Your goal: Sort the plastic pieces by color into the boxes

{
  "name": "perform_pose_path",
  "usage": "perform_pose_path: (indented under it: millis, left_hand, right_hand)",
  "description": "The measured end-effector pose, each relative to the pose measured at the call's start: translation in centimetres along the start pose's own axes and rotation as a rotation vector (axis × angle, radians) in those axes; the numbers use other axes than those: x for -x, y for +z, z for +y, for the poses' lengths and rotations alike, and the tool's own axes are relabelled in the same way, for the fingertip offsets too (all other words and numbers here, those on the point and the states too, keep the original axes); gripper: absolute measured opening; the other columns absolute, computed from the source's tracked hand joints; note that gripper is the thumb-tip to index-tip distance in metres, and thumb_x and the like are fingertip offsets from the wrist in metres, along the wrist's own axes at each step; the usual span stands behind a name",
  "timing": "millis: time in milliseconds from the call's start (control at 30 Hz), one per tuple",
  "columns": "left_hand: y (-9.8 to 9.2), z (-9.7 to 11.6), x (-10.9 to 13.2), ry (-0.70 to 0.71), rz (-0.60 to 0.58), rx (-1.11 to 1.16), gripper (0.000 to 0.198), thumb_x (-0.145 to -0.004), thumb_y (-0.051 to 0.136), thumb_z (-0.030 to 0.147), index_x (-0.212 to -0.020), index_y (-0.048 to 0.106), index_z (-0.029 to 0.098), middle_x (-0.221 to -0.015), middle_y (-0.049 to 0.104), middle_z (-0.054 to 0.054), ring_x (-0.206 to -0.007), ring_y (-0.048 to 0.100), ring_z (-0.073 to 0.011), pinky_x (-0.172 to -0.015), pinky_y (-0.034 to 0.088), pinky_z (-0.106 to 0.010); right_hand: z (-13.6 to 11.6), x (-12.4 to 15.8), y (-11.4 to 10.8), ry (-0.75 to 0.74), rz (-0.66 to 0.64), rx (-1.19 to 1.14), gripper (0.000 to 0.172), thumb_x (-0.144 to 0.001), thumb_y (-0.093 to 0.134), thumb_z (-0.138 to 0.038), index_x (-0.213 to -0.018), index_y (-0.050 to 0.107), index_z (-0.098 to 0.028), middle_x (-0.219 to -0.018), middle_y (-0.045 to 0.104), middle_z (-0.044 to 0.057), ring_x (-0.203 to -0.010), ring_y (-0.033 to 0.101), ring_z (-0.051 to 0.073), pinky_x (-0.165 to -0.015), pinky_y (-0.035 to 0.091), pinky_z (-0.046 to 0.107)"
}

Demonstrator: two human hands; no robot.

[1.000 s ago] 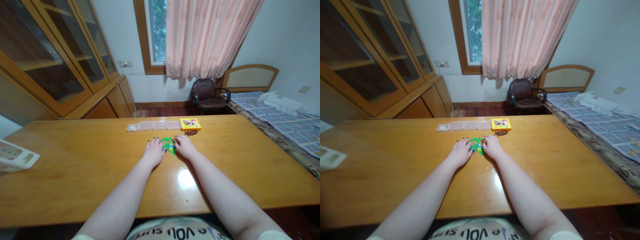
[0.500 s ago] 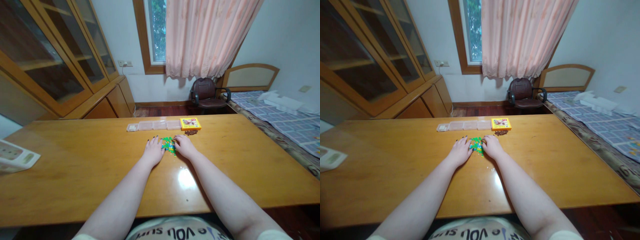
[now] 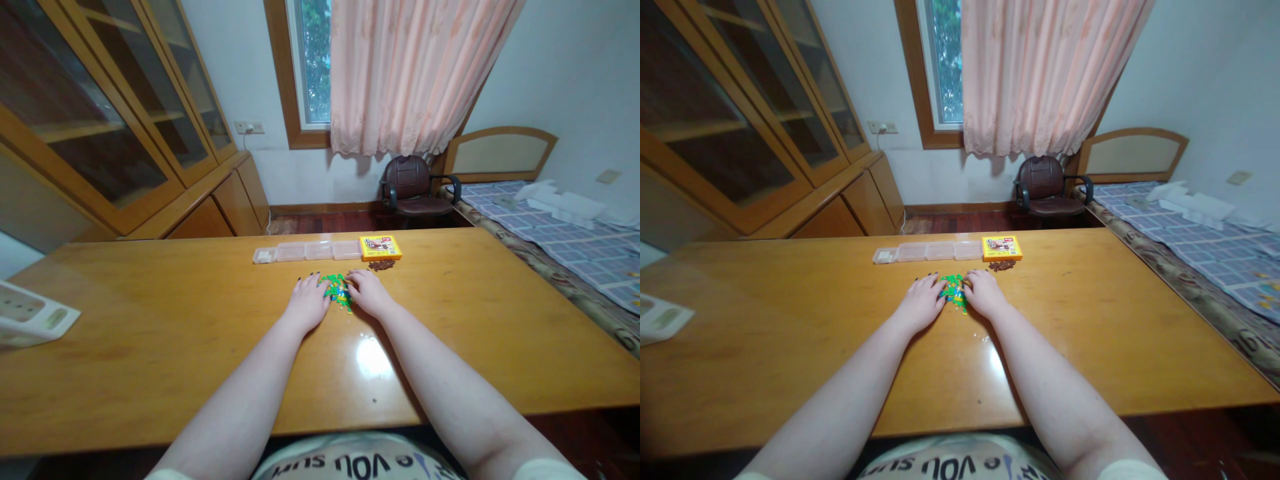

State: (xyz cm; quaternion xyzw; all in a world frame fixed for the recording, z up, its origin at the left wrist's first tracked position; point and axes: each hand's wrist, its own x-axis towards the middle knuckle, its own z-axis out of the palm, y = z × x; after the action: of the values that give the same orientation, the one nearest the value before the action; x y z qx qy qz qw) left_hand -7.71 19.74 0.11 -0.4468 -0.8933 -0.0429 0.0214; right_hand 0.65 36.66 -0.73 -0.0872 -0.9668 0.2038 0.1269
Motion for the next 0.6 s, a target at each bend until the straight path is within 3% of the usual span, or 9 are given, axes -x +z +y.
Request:
perform_pose_path:
  millis: [133,367,600]
  left_hand:
    - [-0.18,0.02,0.05,-0.002,-0.031,-0.015,0.039,-0.089,0.046,0.035,-0.127,0.053,0.027,-0.141,0.043,-0.01,-0.129,0.039,-0.0288,-0.107,0.03,-0.048]
    - [-0.5,0.18,0.21,0.002,-0.009,-0.026,0.033,-0.087,0.045,0.025,-0.115,0.062,0.023,-0.138,0.047,-0.01,-0.129,0.038,-0.0281,-0.109,0.028,-0.048]
    - [0.31,0.12,0.01,0.043,0.006,-0.011,0.041,-0.086,0.047,0.023,-0.126,0.052,0.026,-0.14,0.045,-0.01,-0.129,0.04,-0.0277,-0.107,0.031,-0.048]
  right_hand:
    - [0.15,0.08,0.23,-0.034,-0.001,-0.011,0.027,-0.085,0.049,-0.021,-0.104,0.067,-0.017,-0.117,0.062,0.008,-0.11,0.052,0.019,-0.098,0.035,0.031]
    - [0.23,0.18,0.61,-0.116,-0.032,0.01,0.035,-0.084,0.051,-0.024,-0.116,0.063,-0.016,-0.127,0.056,0.01,-0.12,0.044,0.022,-0.106,0.029,0.036]
    - [0.15,0.47,1.0,-0.094,-0.16,0.06,0.046,-0.084,0.055,-0.035,-0.129,0.054,-0.028,-0.143,0.039,0.01,-0.133,0.027,0.032,-0.107,0.018,0.055]
